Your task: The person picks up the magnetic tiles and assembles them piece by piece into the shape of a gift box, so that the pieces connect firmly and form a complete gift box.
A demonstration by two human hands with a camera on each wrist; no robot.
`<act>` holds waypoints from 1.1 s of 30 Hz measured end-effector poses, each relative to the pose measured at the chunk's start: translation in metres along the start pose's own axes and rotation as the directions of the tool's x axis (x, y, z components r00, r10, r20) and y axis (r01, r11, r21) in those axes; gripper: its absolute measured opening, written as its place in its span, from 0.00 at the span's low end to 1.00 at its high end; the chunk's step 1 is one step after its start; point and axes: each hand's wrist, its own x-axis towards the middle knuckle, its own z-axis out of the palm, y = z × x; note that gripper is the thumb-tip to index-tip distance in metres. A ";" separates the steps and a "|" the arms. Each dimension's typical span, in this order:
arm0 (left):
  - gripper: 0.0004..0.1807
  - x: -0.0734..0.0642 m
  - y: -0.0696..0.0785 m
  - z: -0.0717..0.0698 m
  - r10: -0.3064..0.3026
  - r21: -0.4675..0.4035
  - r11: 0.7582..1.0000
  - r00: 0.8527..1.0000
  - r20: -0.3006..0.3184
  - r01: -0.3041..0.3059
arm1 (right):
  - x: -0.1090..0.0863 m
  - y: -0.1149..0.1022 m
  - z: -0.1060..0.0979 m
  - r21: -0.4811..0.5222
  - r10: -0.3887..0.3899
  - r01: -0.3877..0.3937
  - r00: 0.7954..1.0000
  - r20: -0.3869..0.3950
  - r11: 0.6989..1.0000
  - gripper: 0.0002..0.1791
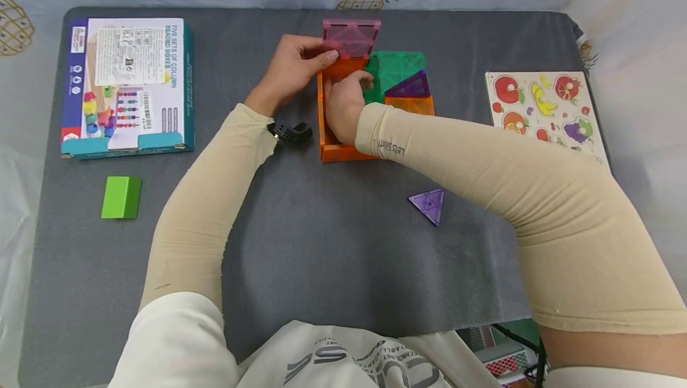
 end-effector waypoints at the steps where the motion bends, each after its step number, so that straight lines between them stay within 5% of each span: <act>1: 0.15 0.000 0.000 0.000 -0.002 0.013 1.000 1.000 0.000 0.002 | 0.000 0.000 0.001 -0.014 -0.007 0.007 1.000 -0.006 1.000 0.47; 8: 0.16 0.001 -0.003 0.005 0.002 0.145 0.989 0.999 0.033 -0.007 | -0.001 0.012 0.009 -0.017 -0.033 0.031 0.989 -0.144 0.999 0.28; 11: 0.16 0.000 -0.004 0.006 0.022 0.135 0.991 1.000 0.008 -0.023 | -0.001 0.017 0.011 0.048 -0.055 0.064 0.985 -0.166 0.997 0.29; 19: 0.15 0.002 0.002 0.005 -0.029 -0.156 0.988 0.991 -0.130 0.009 | 0.007 0.025 0.011 0.219 0.004 0.046 0.975 -0.223 0.975 0.22; 24: 0.14 0.000 0.004 -0.001 -0.083 -0.223 0.974 0.976 -0.201 0.037 | 0.013 0.035 0.013 0.335 0.026 0.068 0.962 -0.270 0.940 0.21; 33: 0.14 0.003 0.002 -0.005 -0.135 -0.349 0.936 0.963 -0.232 0.047 | 0.023 0.061 0.015 0.291 -0.110 0.191 0.955 -0.275 0.937 0.37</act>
